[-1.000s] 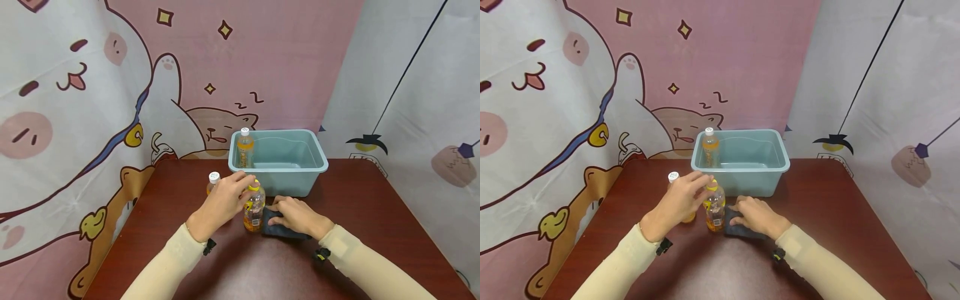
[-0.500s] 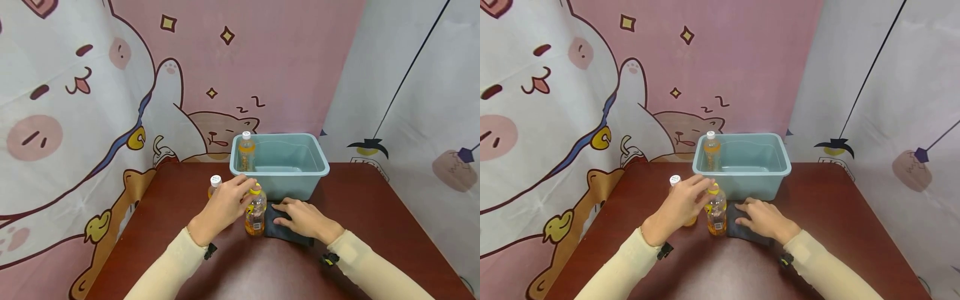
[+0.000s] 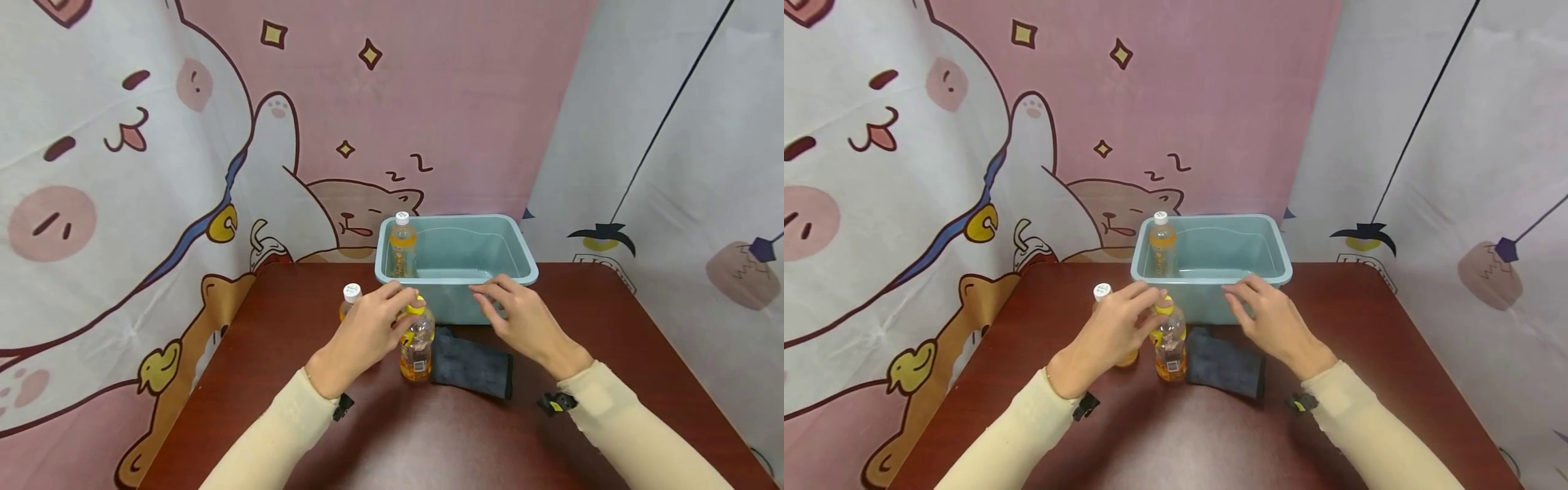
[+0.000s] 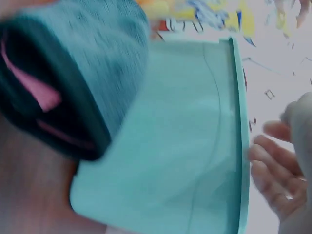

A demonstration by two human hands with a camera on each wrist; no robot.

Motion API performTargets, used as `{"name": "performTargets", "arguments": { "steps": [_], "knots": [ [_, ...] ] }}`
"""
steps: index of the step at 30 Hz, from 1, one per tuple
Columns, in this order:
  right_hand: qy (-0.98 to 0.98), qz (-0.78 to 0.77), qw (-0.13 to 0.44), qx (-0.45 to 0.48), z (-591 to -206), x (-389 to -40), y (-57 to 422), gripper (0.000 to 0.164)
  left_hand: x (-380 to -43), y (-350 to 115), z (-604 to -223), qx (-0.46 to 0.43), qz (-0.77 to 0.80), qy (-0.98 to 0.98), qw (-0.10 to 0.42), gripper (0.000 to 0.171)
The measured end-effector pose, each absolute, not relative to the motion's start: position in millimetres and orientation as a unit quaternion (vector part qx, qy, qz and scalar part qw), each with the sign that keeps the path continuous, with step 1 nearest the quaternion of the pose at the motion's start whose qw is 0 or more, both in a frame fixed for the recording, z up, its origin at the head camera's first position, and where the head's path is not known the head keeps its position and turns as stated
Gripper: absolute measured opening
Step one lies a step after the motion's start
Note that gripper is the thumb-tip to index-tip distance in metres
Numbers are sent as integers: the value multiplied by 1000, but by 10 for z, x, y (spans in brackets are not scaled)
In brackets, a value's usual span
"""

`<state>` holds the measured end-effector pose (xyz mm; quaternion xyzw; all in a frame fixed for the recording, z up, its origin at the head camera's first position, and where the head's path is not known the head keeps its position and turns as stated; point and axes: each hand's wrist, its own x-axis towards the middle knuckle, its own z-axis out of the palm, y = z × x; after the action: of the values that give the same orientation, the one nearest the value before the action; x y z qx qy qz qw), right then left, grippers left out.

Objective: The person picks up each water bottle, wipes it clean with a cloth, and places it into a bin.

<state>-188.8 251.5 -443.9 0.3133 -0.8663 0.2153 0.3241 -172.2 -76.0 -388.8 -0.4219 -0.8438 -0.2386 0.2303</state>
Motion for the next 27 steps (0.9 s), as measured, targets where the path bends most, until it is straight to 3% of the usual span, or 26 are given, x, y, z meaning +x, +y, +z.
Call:
{"name": "performTargets", "arguments": {
  "steps": [3, 6, 11, 20, 27],
  "knots": [
    [-858, 220, 362, 291, -4366, -1976, 2627, 32, -1727, -757, -3890, -419, -238, -847, 225, 25],
    [-875, 212, 359, 246, -4335, -2051, 2732, 36, -1725, -752, -3883, -418, -236, -849, 222, 26],
    [-923, 174, 294, 177, -4359, -2149, 2883, 55, -1719, -733, -3860, -420, -224, -852, 219, 27],
    [-972, 171, 118, 112, -4426, -2242, 3011, 86, -1726, -692, -3799, -438, -202, -846, 228, 28],
    [-976, 175, 85, 102, -4391, -2259, 3008, 92, -1735, -675, -3556, -444, -206, -845, 214, 30]
  ]
}}
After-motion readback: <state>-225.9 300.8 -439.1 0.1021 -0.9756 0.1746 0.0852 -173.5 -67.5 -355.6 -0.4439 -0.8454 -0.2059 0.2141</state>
